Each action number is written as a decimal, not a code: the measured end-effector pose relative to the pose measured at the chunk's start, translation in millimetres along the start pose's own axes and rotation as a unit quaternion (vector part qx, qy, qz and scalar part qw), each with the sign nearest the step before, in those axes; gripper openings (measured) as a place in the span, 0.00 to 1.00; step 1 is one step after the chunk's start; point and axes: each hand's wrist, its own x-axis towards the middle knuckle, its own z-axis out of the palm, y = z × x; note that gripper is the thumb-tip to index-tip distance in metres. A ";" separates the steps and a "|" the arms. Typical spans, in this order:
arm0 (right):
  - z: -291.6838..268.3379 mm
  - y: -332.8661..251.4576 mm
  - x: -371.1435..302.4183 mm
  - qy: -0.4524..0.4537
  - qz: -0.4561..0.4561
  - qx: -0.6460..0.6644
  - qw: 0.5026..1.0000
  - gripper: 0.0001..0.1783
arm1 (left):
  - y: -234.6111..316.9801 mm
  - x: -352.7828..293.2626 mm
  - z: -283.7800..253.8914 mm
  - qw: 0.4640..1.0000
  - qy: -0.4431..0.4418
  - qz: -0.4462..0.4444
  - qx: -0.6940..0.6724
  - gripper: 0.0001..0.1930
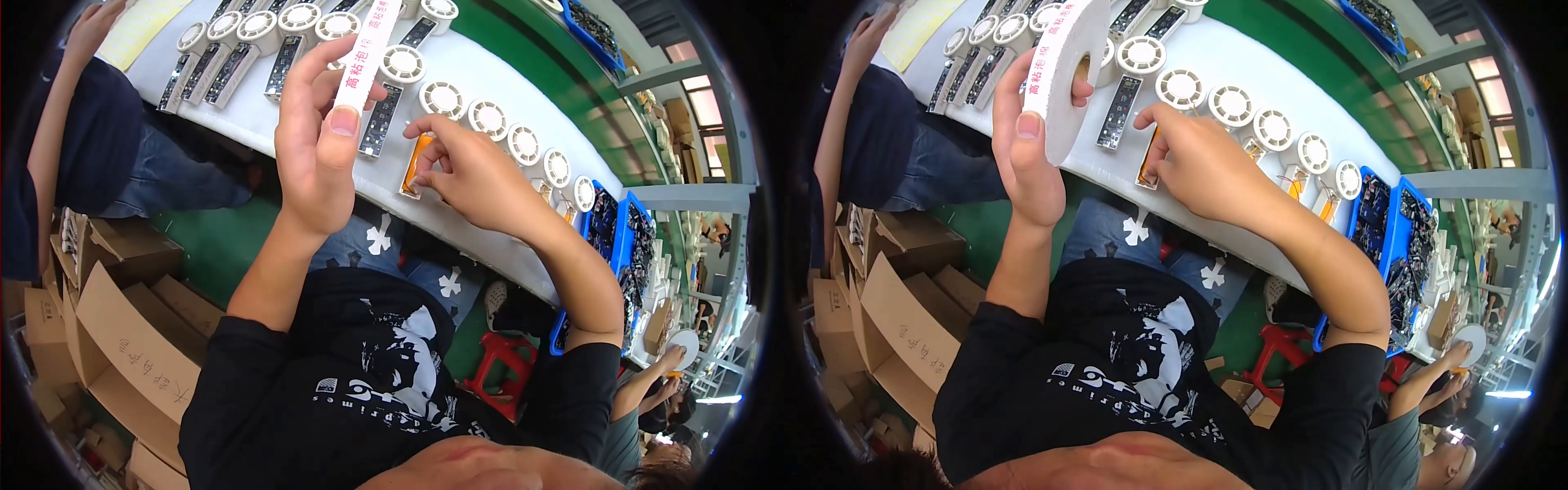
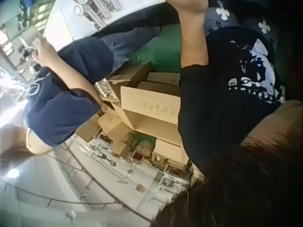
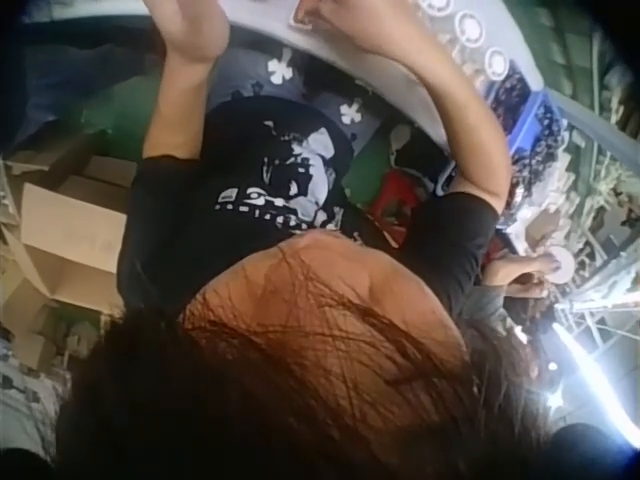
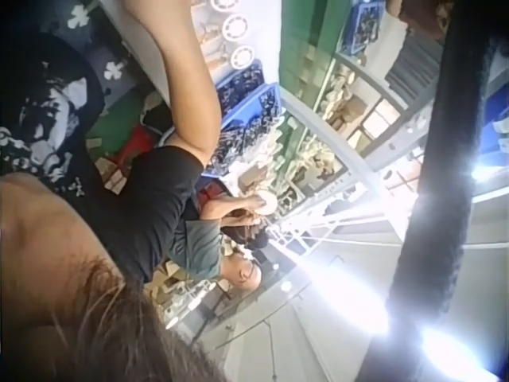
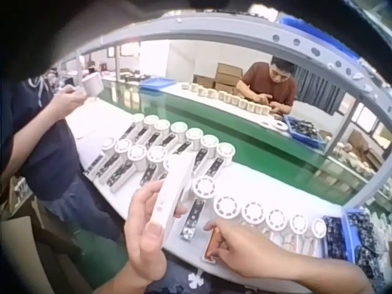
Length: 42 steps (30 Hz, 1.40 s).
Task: Assembling electronic components by attaching labels and parts to a frame on a factory assembly line.
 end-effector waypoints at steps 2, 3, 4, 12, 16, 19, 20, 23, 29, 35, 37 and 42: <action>5.5 5.1 4.7 0.005 0.003 -0.027 1.000 0.22 | -0.6 -0.9 -2.5 1.000 -0.004 -0.006 0.003 0.31; 9.9 10.5 6.6 0.015 -0.016 -0.063 0.998 0.21 | -0.5 -0.6 -2.9 1.000 -0.008 -0.003 0.010 0.31; 13.6 14.1 8.2 0.025 -0.035 -0.098 0.994 0.21 | -0.5 -0.1 -3.1 1.000 -0.012 0.000 0.016 0.31; 14.1 17.0 -2.1 0.112 -0.160 -0.331 0.923 0.19 | -10.8 5.3 -6.7 0.989 -0.092 0.060 0.096 0.35; 9.9 1.9 -20.3 0.109 -0.154 -0.346 0.919 0.21 | -11.6 0.4 0.5 0.983 -0.087 0.029 0.162 0.35; -5.6 -12.6 -21.7 0.197 -0.207 -0.314 0.905 0.23 | -8.4 0.9 1.3 0.963 -0.087 0.055 0.248 0.35; -11.3 -15.7 -22.3 0.272 -0.250 -0.280 0.886 0.24 | -7.5 0.4 1.8 0.945 -0.095 0.093 0.299 0.36; -7.7 -20.0 -21.6 0.346 -0.288 -0.228 0.863 0.25 | -9.4 -0.9 7.8 0.918 -0.102 0.138 0.357 0.37; 9.7 -11.9 -28.9 0.353 -0.330 -0.239 0.842 0.28 | -12.2 -3.3 12.3 0.893 -0.086 0.162 0.410 0.38; -7.8 -14.4 -28.8 0.311 -0.294 -0.062 0.902 0.31 | -5.6 3.0 14.5 0.910 -0.119 0.137 0.372 0.36; -5.3 -15.4 -27.2 0.304 -0.253 0.091 0.914 0.29 | -4.1 5.3 15.2 0.916 -0.124 0.152 0.351 0.35; -28.8 -11.5 -33.6 0.280 -0.422 -0.091 0.857 0.28 | 4.3 4.5 16.2 0.970 -0.139 0.039 0.196 0.32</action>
